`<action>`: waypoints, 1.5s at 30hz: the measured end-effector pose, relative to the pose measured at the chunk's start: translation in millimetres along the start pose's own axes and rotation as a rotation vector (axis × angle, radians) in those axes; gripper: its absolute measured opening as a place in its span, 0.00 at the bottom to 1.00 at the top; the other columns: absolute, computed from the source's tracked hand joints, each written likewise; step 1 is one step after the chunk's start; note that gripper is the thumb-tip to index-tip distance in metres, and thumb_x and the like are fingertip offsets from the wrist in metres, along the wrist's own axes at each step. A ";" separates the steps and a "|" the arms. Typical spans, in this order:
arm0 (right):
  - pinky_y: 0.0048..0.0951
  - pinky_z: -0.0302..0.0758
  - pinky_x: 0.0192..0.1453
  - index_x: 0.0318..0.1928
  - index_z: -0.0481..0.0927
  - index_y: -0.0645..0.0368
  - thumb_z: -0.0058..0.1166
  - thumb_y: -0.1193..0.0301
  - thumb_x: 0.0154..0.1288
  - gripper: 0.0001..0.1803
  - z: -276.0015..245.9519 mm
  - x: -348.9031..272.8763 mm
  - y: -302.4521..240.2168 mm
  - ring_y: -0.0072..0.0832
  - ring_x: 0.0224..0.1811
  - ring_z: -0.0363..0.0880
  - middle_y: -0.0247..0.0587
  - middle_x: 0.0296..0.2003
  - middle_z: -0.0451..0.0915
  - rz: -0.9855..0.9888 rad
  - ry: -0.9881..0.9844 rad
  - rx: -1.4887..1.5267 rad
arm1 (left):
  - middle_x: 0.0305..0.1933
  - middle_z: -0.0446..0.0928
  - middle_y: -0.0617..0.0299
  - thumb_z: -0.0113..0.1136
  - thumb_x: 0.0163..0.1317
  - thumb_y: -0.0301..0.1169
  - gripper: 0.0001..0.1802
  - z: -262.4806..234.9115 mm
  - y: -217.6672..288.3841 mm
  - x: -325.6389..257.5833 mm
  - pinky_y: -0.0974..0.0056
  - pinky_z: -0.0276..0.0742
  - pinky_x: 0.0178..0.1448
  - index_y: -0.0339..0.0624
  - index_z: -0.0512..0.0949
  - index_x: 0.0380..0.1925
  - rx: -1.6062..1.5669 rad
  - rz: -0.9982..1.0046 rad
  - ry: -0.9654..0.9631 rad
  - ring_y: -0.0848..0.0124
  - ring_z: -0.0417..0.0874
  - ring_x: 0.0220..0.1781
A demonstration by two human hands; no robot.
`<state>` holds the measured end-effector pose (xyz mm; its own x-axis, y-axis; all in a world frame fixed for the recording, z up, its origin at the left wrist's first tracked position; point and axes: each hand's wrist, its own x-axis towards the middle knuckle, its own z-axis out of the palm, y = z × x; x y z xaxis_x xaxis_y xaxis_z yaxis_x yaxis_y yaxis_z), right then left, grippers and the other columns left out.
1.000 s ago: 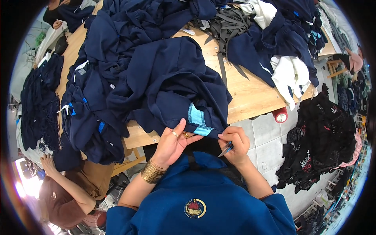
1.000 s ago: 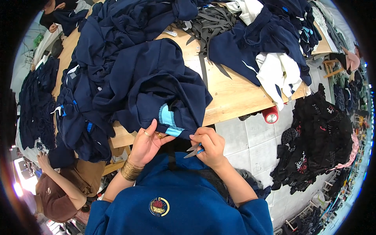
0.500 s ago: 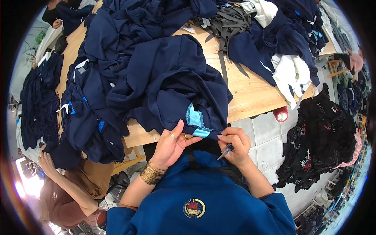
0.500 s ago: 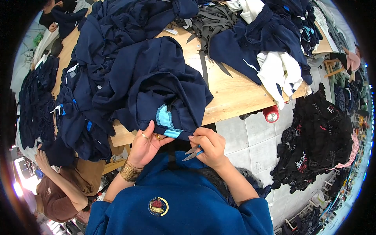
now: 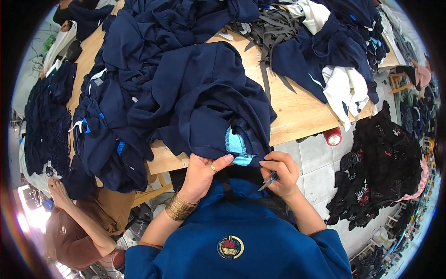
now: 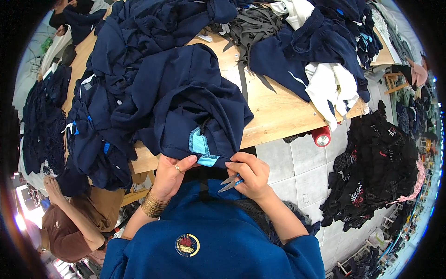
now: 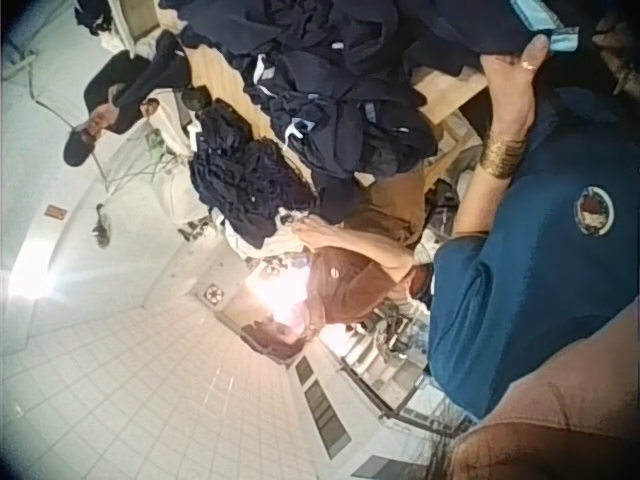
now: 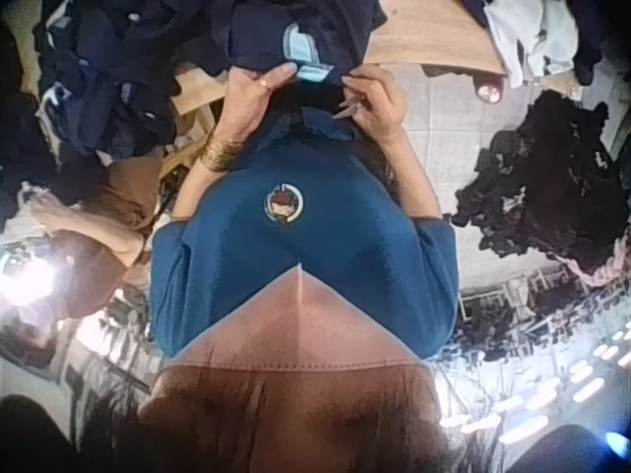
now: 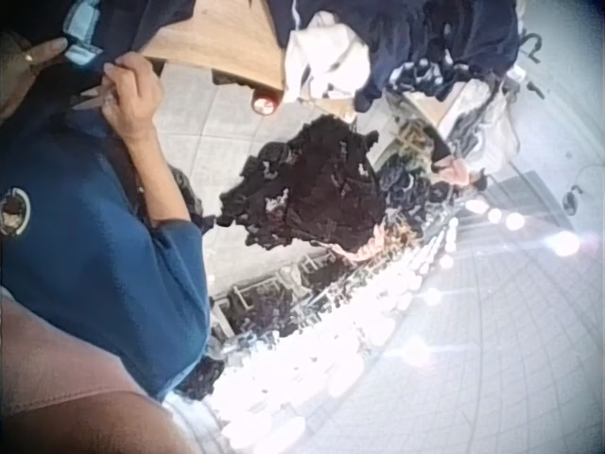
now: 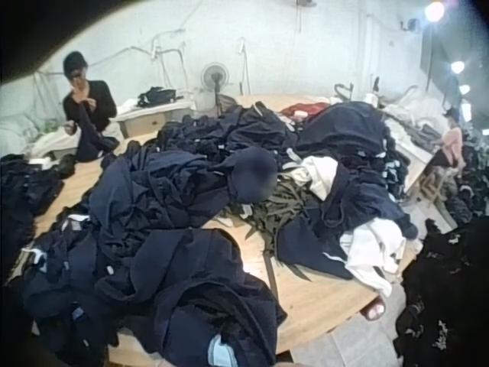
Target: Trimming loose threads from blue athletic shorts using snips at a garment factory.
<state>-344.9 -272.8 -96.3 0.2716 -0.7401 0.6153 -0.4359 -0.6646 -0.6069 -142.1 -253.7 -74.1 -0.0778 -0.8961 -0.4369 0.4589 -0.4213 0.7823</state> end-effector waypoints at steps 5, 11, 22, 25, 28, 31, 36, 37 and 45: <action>0.24 0.72 0.25 0.31 0.79 0.61 0.56 0.83 0.33 0.17 -2.0 0.2 -1.3 0.29 0.25 0.77 0.39 0.30 0.76 0.006 -0.021 0.033 | 0.48 0.76 0.56 0.63 0.54 0.22 0.24 1.2 -0.4 -1.1 0.64 0.76 0.52 0.35 0.70 0.52 0.042 0.034 0.016 0.69 0.79 0.47; 0.24 0.73 0.25 0.32 0.79 0.61 0.58 0.82 0.35 0.16 -6.2 -1.8 2.1 0.28 0.25 0.77 0.38 0.30 0.76 0.025 -0.070 0.033 | 0.47 0.77 0.57 0.63 0.53 0.21 0.23 5.4 2.5 -2.8 0.65 0.76 0.52 0.35 0.72 0.50 0.028 0.048 0.025 0.70 0.79 0.47; 0.23 0.73 0.26 0.35 0.82 0.58 0.65 0.79 0.44 0.13 3.1 26.6 -21.7 0.28 0.25 0.77 0.37 0.28 0.75 0.066 -0.001 0.100 | 0.41 0.79 0.59 0.61 0.55 0.19 0.14 11.8 6.6 -4.3 0.70 0.74 0.51 0.34 0.76 0.43 -0.021 0.050 0.034 0.74 0.79 0.43; 0.23 0.73 0.26 0.37 0.82 0.57 0.63 0.79 0.42 0.16 11.1 29.2 -24.6 0.27 0.25 0.76 0.37 0.28 0.74 0.066 -0.044 0.078 | 0.41 0.80 0.59 0.61 0.56 0.19 0.13 14.2 6.8 -5.6 0.70 0.75 0.50 0.34 0.77 0.42 -0.029 0.041 0.020 0.74 0.79 0.42; 0.23 0.73 0.25 0.37 0.83 0.56 0.59 0.81 0.35 0.21 12.0 23.3 -20.7 0.27 0.24 0.76 0.36 0.28 0.74 0.076 -0.076 0.077 | 0.41 0.80 0.59 0.60 0.56 0.19 0.12 14.9 7.4 -7.3 0.70 0.75 0.50 0.34 0.77 0.42 -0.017 0.035 0.027 0.74 0.79 0.42; 0.21 0.70 0.23 0.33 0.84 0.54 0.64 0.80 0.39 0.15 9.9 23.5 -19.0 0.24 0.24 0.75 0.34 0.28 0.72 -0.004 -0.062 0.068 | 0.41 0.80 0.59 0.60 0.56 0.20 0.12 15.4 8.5 -7.3 0.70 0.75 0.50 0.34 0.77 0.42 -0.034 0.019 0.026 0.75 0.79 0.42; 0.21 0.70 0.23 0.33 0.84 0.54 0.64 0.80 0.40 0.15 8.2 23.1 -18.8 0.25 0.24 0.74 0.34 0.27 0.72 0.053 -0.051 0.063 | 0.40 0.80 0.60 0.60 0.56 0.20 0.12 16.1 10.2 -6.9 0.71 0.75 0.49 0.34 0.77 0.41 -0.045 0.003 0.026 0.75 0.80 0.42; 0.21 0.70 0.23 0.33 0.84 0.54 0.64 0.80 0.41 0.14 6.9 22.9 -18.0 0.25 0.24 0.74 0.34 0.27 0.72 0.037 -0.080 0.065 | 0.40 0.80 0.60 0.60 0.56 0.20 0.12 16.3 10.5 -6.9 0.71 0.75 0.49 0.34 0.77 0.41 -0.045 0.002 0.024 0.75 0.80 0.42; 0.23 0.69 0.24 0.41 0.81 0.54 0.64 0.73 0.47 0.17 -3.1 35.3 -24.8 0.27 0.22 0.73 0.36 0.25 0.73 0.304 -0.158 0.123 | 0.42 0.80 0.59 0.61 0.56 0.20 0.13 18.4 12.6 -7.1 0.69 0.75 0.50 0.34 0.77 0.43 -0.053 0.016 0.029 0.74 0.80 0.43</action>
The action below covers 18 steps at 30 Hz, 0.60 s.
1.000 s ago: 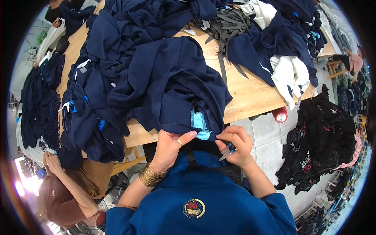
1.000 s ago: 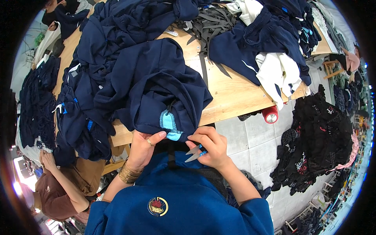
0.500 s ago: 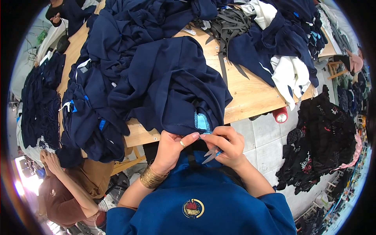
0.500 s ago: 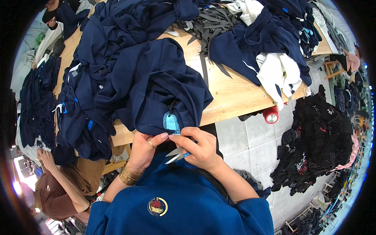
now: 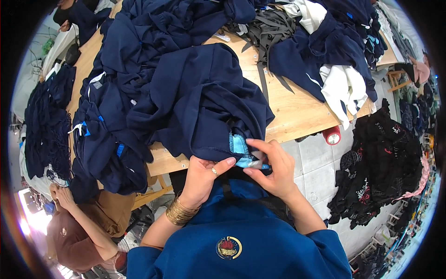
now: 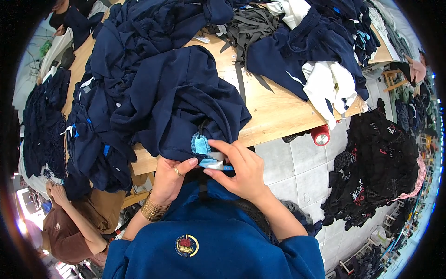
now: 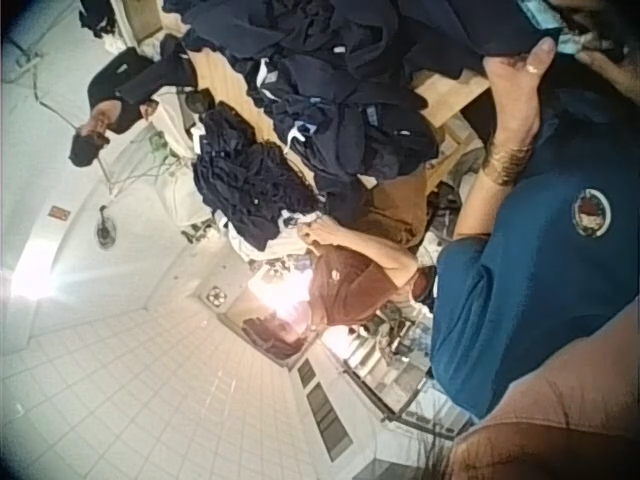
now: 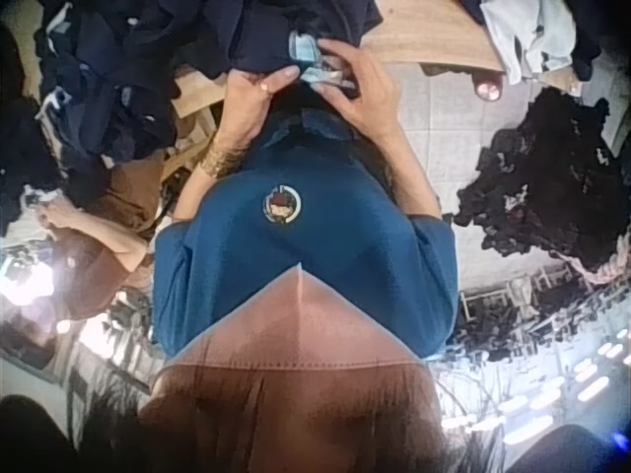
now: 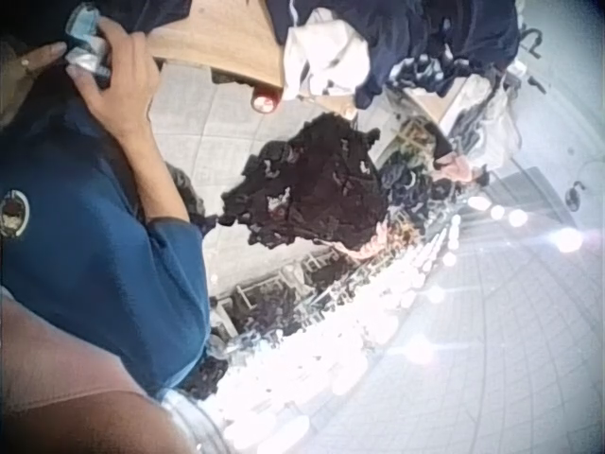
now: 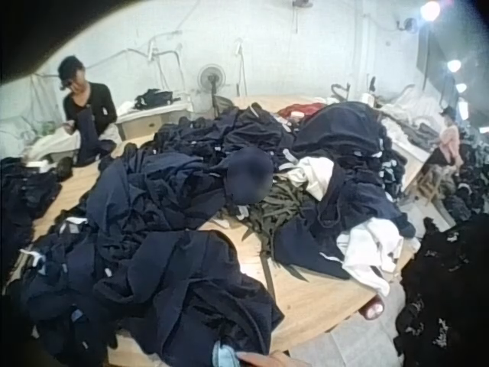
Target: Trimming loose threads from blue athletic shorts using snips at a garment factory.
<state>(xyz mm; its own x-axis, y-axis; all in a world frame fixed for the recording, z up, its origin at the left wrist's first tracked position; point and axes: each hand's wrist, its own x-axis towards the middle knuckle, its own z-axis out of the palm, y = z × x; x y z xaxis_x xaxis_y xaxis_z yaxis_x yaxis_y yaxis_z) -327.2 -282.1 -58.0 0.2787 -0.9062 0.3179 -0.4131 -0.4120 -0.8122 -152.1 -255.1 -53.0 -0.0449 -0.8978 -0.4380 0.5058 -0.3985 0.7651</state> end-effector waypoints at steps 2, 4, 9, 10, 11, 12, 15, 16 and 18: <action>0.25 0.67 0.26 0.46 0.79 0.53 0.65 0.67 0.47 0.21 -2.4 -0.7 1.3 0.28 0.23 0.71 0.35 0.24 0.71 -0.016 -0.036 -0.037 | 0.42 0.79 0.58 0.60 0.56 0.20 0.14 1.2 1.5 -0.7 0.68 0.75 0.51 0.34 0.76 0.44 -0.021 -0.006 -0.009 0.74 0.80 0.43; 0.27 0.66 0.27 0.49 0.79 0.50 0.65 0.61 0.47 0.25 -2.1 -3.3 3.2 0.27 0.23 0.69 0.34 0.23 0.68 -0.056 -0.059 -0.140 | 0.43 0.79 0.58 0.60 0.57 0.21 0.14 2.3 2.7 -0.8 0.68 0.76 0.51 0.34 0.76 0.45 -0.041 -0.014 -0.013 0.73 0.80 0.44; 0.25 0.64 0.24 0.47 0.81 0.49 0.63 0.61 0.50 0.21 -1.9 -6.6 4.4 0.25 0.21 0.67 0.32 0.21 0.67 -0.093 -0.042 -0.253 | 0.44 0.79 0.57 0.57 0.60 0.23 0.13 2.2 4.4 -0.3 0.66 0.76 0.53 0.35 0.75 0.46 -0.139 -0.078 -0.027 0.71 0.80 0.45; 0.24 0.63 0.23 0.46 0.81 0.48 0.62 0.60 0.51 0.20 -1.0 -7.0 3.6 0.24 0.20 0.67 0.31 0.21 0.66 -0.094 -0.042 -0.277 | 0.44 0.79 0.57 0.57 0.60 0.23 0.13 2.1 4.3 -1.6 0.66 0.76 0.53 0.35 0.75 0.46 -0.141 -0.077 -0.028 0.71 0.80 0.45; 0.24 0.63 0.23 0.46 0.81 0.48 0.62 0.60 0.51 0.20 -0.4 -7.2 3.0 0.24 0.20 0.67 0.31 0.21 0.66 -0.095 -0.042 -0.279 | 0.44 0.79 0.57 0.56 0.60 0.23 0.13 2.4 4.0 -2.9 0.66 0.76 0.53 0.35 0.75 0.46 -0.140 -0.076 -0.025 0.71 0.80 0.45; 0.24 0.62 0.23 0.46 0.81 0.48 0.61 0.60 0.52 0.19 -0.1 -6.5 3.7 0.23 0.20 0.66 0.31 0.20 0.66 -0.118 -0.029 -0.296 | 0.44 0.79 0.57 0.56 0.60 0.23 0.13 3.1 3.9 -2.8 0.66 0.76 0.53 0.35 0.75 0.46 -0.136 -0.077 -0.019 0.71 0.80 0.45; 0.23 0.61 0.22 0.46 0.81 0.48 0.61 0.60 0.53 0.18 1.1 -5.6 5.4 0.22 0.19 0.65 0.30 0.20 0.65 -0.149 -0.013 -0.330 | 0.44 0.79 0.57 0.56 0.60 0.22 0.12 2.4 3.5 -2.5 0.66 0.76 0.53 0.35 0.76 0.45 -0.127 -0.081 -0.027 0.72 0.80 0.45; 0.23 0.61 0.22 0.46 0.81 0.48 0.60 0.59 0.53 0.18 1.4 -5.5 5.6 0.22 0.19 0.65 0.30 0.20 0.65 -0.157 -0.011 -0.348 | 0.44 0.79 0.57 0.56 0.60 0.22 0.12 1.8 3.1 -2.3 0.66 0.76 0.53 0.35 0.76 0.45 -0.126 -0.081 -0.028 0.72 0.80 0.45; 0.25 0.63 0.23 0.46 0.81 0.49 0.61 0.62 0.52 0.18 -0.5 -5.1 1.4 0.25 0.20 0.67 0.32 0.20 0.67 -0.132 -0.032 -0.343 | 0.44 0.79 0.58 0.56 0.60 0.22 0.12 1.0 2.4 -2.2 0.66 0.76 0.53 0.35 0.76 0.45 -0.120 -0.080 -0.031 0.72 0.80 0.45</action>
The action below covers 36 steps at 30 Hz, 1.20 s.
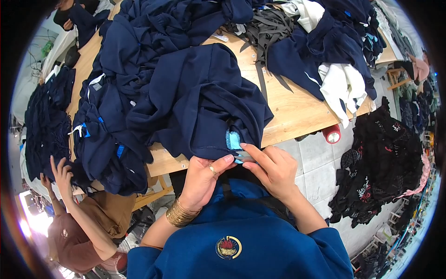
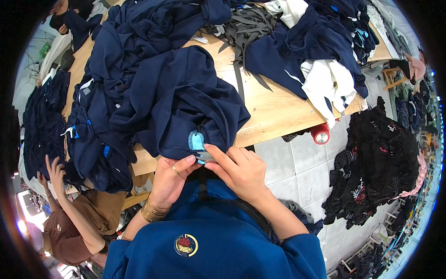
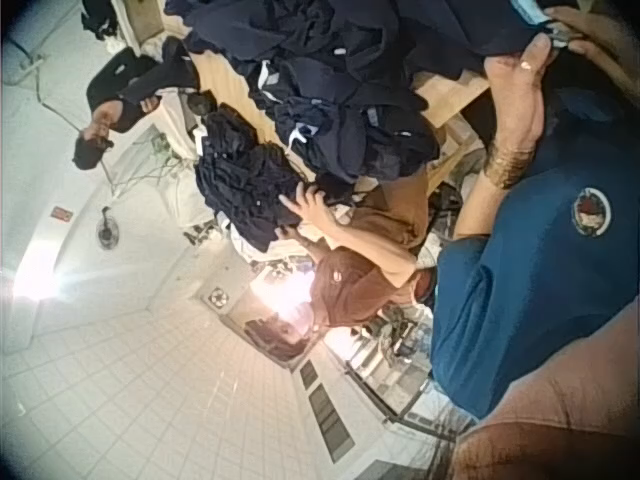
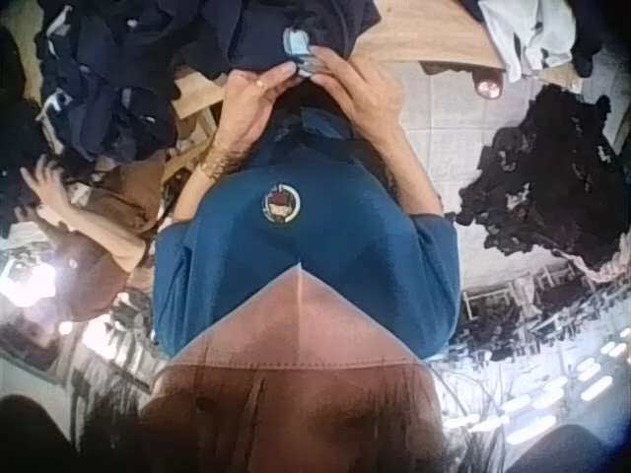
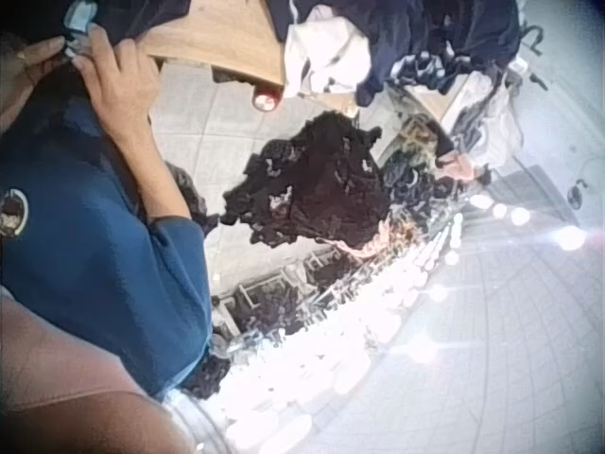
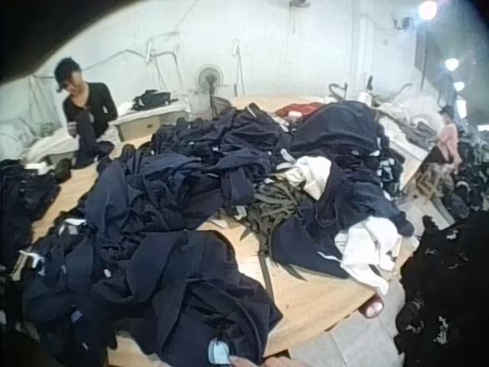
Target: Trimming loose threads from blue athletic shorts using snips at a garment factory.
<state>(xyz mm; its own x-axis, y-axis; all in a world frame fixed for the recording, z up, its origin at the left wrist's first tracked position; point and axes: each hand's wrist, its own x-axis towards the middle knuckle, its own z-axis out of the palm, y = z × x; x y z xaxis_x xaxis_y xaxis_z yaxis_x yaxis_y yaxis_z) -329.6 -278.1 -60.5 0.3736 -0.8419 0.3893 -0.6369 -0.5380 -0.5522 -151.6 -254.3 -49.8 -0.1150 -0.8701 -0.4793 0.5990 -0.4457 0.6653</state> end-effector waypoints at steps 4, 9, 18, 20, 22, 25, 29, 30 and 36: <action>0.23 0.61 0.22 0.46 0.81 0.47 0.60 0.60 0.54 0.18 4.2 -1.9 3.3 0.22 0.19 0.64 0.30 0.20 0.64 -0.025 0.034 -0.018 | 0.44 0.79 0.58 0.56 0.60 0.22 0.12 2.3 0.5 -0.8 0.66 0.76 0.53 0.35 0.76 0.45 0.005 0.009 -0.002 0.72 0.80 0.45; 0.24 0.61 0.22 0.46 0.81 0.48 0.61 0.61 0.54 0.17 3.6 -1.9 2.6 0.22 0.19 0.65 0.30 0.19 0.64 -0.017 0.036 -0.026 | 0.43 0.79 0.58 0.57 0.59 0.21 0.13 2.1 -0.3 -0.4 0.66 0.76 0.53 0.35 0.76 0.45 0.026 0.012 0.009 0.72 0.80 0.45; 0.28 0.72 0.31 0.50 0.78 0.52 0.61 0.67 0.55 0.20 -10.5 5.5 32.4 0.31 0.27 0.75 0.38 0.30 0.76 0.413 0.101 0.200 | 0.41 0.80 0.53 0.63 0.56 0.28 0.15 -48.5 18.6 -5.1 0.67 0.77 0.45 0.33 0.77 0.43 1.026 -0.061 -0.198 0.70 0.82 0.40; 0.30 0.72 0.33 0.50 0.77 0.53 0.62 0.66 0.55 0.20 0.9 8.7 58.9 0.32 0.28 0.76 0.39 0.31 0.77 0.493 0.122 0.189 | 0.39 0.80 0.50 0.62 0.56 0.34 0.15 -44.5 34.6 -6.2 0.64 0.78 0.40 0.37 0.79 0.40 1.524 -0.075 -0.368 0.65 0.83 0.35; 0.33 0.73 0.34 0.47 0.77 0.53 0.63 0.62 0.54 0.20 13.6 13.2 80.7 0.33 0.28 0.76 0.40 0.35 0.76 0.347 0.192 0.182 | 0.41 0.80 0.50 0.62 0.55 0.35 0.16 -27.3 50.3 10.4 0.63 0.77 0.44 0.37 0.79 0.41 1.357 0.068 -0.333 0.62 0.82 0.38; 0.35 0.74 0.37 0.43 0.77 0.53 0.64 0.59 0.52 0.19 41.2 35.0 73.6 0.38 0.32 0.78 0.41 0.37 0.75 0.309 0.093 0.167 | 0.49 0.76 0.53 0.62 0.53 0.33 0.20 -13.1 60.9 58.6 0.59 0.69 0.57 0.40 0.76 0.47 1.328 0.670 -0.150 0.57 0.75 0.52; 0.35 0.74 0.39 0.39 0.76 0.54 0.62 0.62 0.53 0.16 74.4 47.9 70.8 0.46 0.37 0.76 0.42 0.36 0.76 0.340 -0.175 0.037 | 0.54 0.70 0.58 0.62 0.50 0.28 0.23 -65.5 47.2 124.6 0.54 0.64 0.60 0.44 0.73 0.49 1.903 0.919 0.361 0.56 0.68 0.58; 0.36 0.74 0.38 0.39 0.76 0.56 0.60 0.63 0.53 0.15 76.4 45.5 82.1 0.43 0.34 0.77 0.41 0.33 0.76 0.303 -0.038 0.146 | 0.48 0.75 0.55 0.60 0.48 0.25 0.20 -76.9 52.3 127.9 0.59 0.68 0.55 0.40 0.75 0.45 1.854 0.864 0.280 0.58 0.73 0.51; 0.12 0.58 0.21 0.37 0.77 0.53 0.54 0.69 0.60 0.05 -17.2 63.8 72.6 0.08 0.21 0.66 0.21 0.23 0.72 0.905 0.290 1.133 | 0.31 0.74 0.74 0.57 0.60 0.25 0.07 -52.8 96.2 56.8 0.80 0.66 0.41 0.35 0.76 0.37 0.606 0.239 -0.085 0.88 0.71 0.34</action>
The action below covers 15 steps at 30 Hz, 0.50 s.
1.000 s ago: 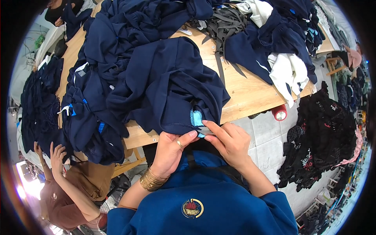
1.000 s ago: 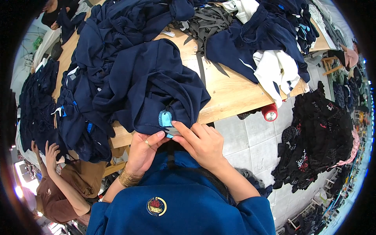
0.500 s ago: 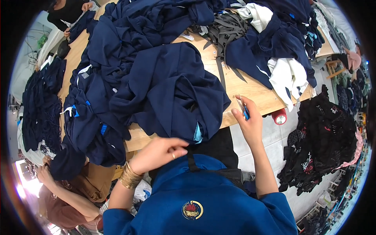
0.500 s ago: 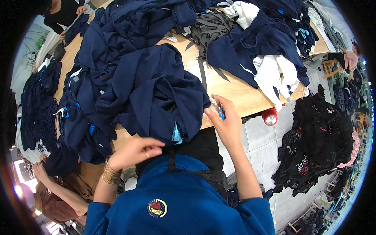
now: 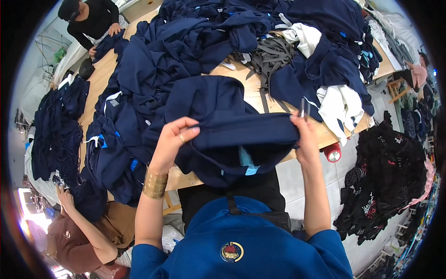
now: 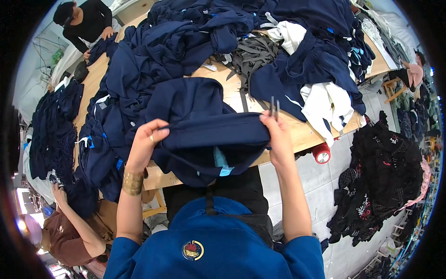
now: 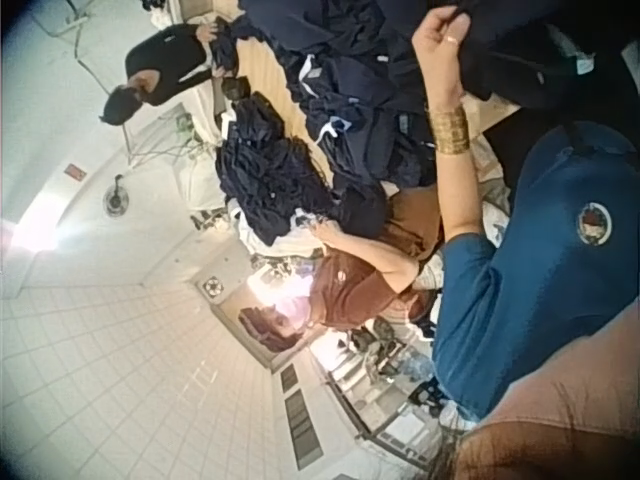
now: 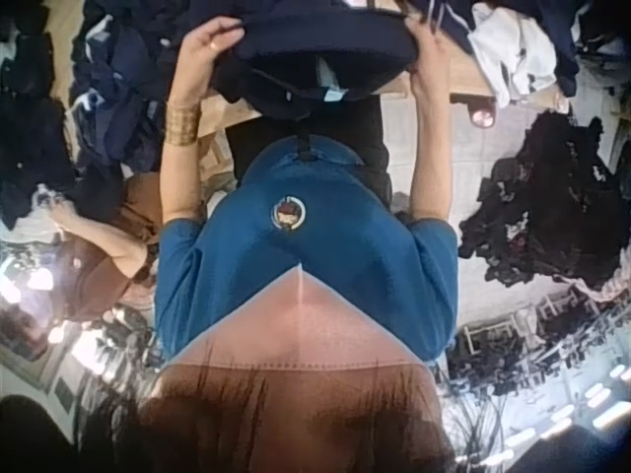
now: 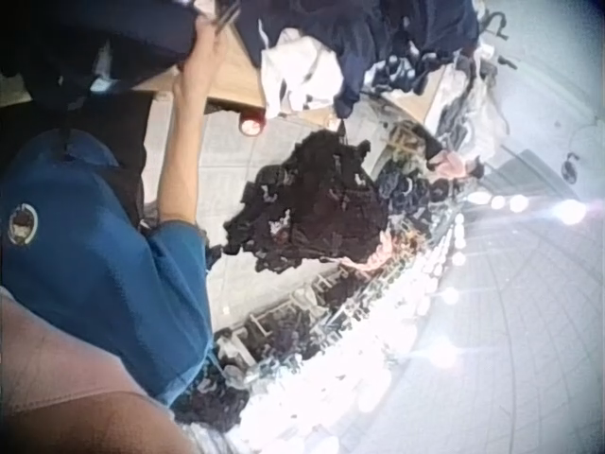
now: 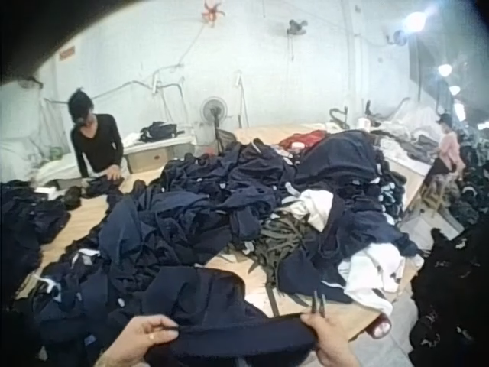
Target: Trimming loose threads from blue athletic shorts using snips at a garment factory.
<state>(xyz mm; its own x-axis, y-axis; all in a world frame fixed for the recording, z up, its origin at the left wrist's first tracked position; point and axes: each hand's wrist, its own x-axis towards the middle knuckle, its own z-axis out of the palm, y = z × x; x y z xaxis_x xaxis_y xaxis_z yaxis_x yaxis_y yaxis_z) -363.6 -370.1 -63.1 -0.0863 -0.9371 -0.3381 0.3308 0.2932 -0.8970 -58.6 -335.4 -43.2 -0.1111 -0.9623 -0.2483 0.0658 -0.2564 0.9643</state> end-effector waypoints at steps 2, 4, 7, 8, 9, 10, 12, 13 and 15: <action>0.13 0.63 0.29 0.37 0.77 0.56 0.53 0.70 0.61 0.05 1.2 -9.5 -15.1 0.10 0.26 0.70 0.24 0.26 0.74 -0.041 -0.028 0.041 | 0.30 0.74 0.73 0.56 0.59 0.24 0.06 8.8 11.1 -13.7 0.79 0.66 0.40 0.34 0.76 0.36 0.022 0.000 -0.024 0.87 0.71 0.33; 0.14 0.65 0.30 0.37 0.76 0.56 0.53 0.70 0.61 0.05 3.8 -15.1 -22.9 0.11 0.27 0.71 0.25 0.27 0.75 -0.072 -0.023 0.059 | 0.30 0.74 0.72 0.55 0.58 0.23 0.05 10.9 15.1 -21.3 0.80 0.65 0.40 0.33 0.77 0.34 0.040 0.010 -0.021 0.86 0.70 0.32; 0.15 0.67 0.33 0.36 0.76 0.57 0.53 0.70 0.61 0.05 8.3 -21.3 -29.8 0.13 0.29 0.72 0.26 0.27 0.75 -0.063 0.008 0.086 | 0.30 0.74 0.72 0.54 0.58 0.23 0.05 8.3 19.8 -27.6 0.80 0.65 0.39 0.33 0.77 0.33 0.021 0.030 -0.017 0.86 0.70 0.32; 0.15 0.67 0.33 0.36 0.76 0.57 0.52 0.70 0.61 0.05 8.3 -21.7 -30.5 0.13 0.29 0.72 0.27 0.27 0.75 -0.066 0.010 0.088 | 0.30 0.74 0.72 0.54 0.58 0.23 0.05 8.7 22.7 -29.7 0.80 0.65 0.39 0.33 0.77 0.33 0.020 0.032 -0.011 0.86 0.70 0.32; 0.15 0.67 0.33 0.35 0.76 0.57 0.52 0.70 0.61 0.05 9.1 -21.9 -31.6 0.13 0.29 0.72 0.27 0.27 0.76 -0.070 0.014 0.089 | 0.29 0.74 0.72 0.53 0.58 0.22 0.05 10.3 26.5 -30.7 0.79 0.65 0.39 0.33 0.76 0.33 0.014 0.020 -0.022 0.86 0.70 0.32; 0.14 0.66 0.31 0.35 0.76 0.57 0.52 0.70 0.61 0.05 11.2 -22.7 -33.6 0.12 0.27 0.71 0.26 0.26 0.74 -0.081 0.025 0.073 | 0.29 0.74 0.72 0.53 0.57 0.22 0.05 11.3 29.0 -31.6 0.79 0.65 0.39 0.33 0.76 0.33 0.009 0.009 -0.033 0.86 0.70 0.32; 0.14 0.64 0.30 0.34 0.76 0.57 0.52 0.70 0.61 0.05 10.1 -21.7 -33.8 0.11 0.26 0.69 0.25 0.25 0.73 -0.105 0.015 0.046 | 0.29 0.75 0.70 0.52 0.56 0.23 0.06 11.8 31.1 -33.0 0.78 0.67 0.39 0.33 0.76 0.32 0.017 0.021 -0.043 0.85 0.72 0.32; 0.13 0.63 0.28 0.34 0.76 0.56 0.52 0.70 0.61 0.05 7.9 -20.9 -33.9 0.11 0.25 0.68 0.24 0.24 0.72 -0.129 0.010 0.022 | 0.30 0.76 0.68 0.51 0.55 0.24 0.07 11.7 31.6 -33.7 0.77 0.68 0.40 0.33 0.76 0.31 0.026 0.030 -0.059 0.84 0.73 0.32; 0.12 0.59 0.24 0.37 0.75 0.57 0.51 0.67 0.62 0.07 4.4 -19.8 -33.0 0.09 0.24 0.67 0.23 0.26 0.73 -0.144 -0.013 -0.019 | 0.29 0.76 0.69 0.51 0.54 0.22 0.06 7.6 29.7 -35.5 0.77 0.68 0.39 0.34 0.76 0.30 0.055 0.067 -0.033 0.83 0.73 0.31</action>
<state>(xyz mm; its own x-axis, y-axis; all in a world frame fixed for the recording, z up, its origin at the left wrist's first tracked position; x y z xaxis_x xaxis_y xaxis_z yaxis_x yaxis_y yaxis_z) -368.6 -362.1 -25.6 -0.1190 -0.9721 -0.2020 0.2977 0.1591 -0.9413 -60.2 -308.1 -5.0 -0.1406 -0.9735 -0.1804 0.0202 -0.1850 0.9825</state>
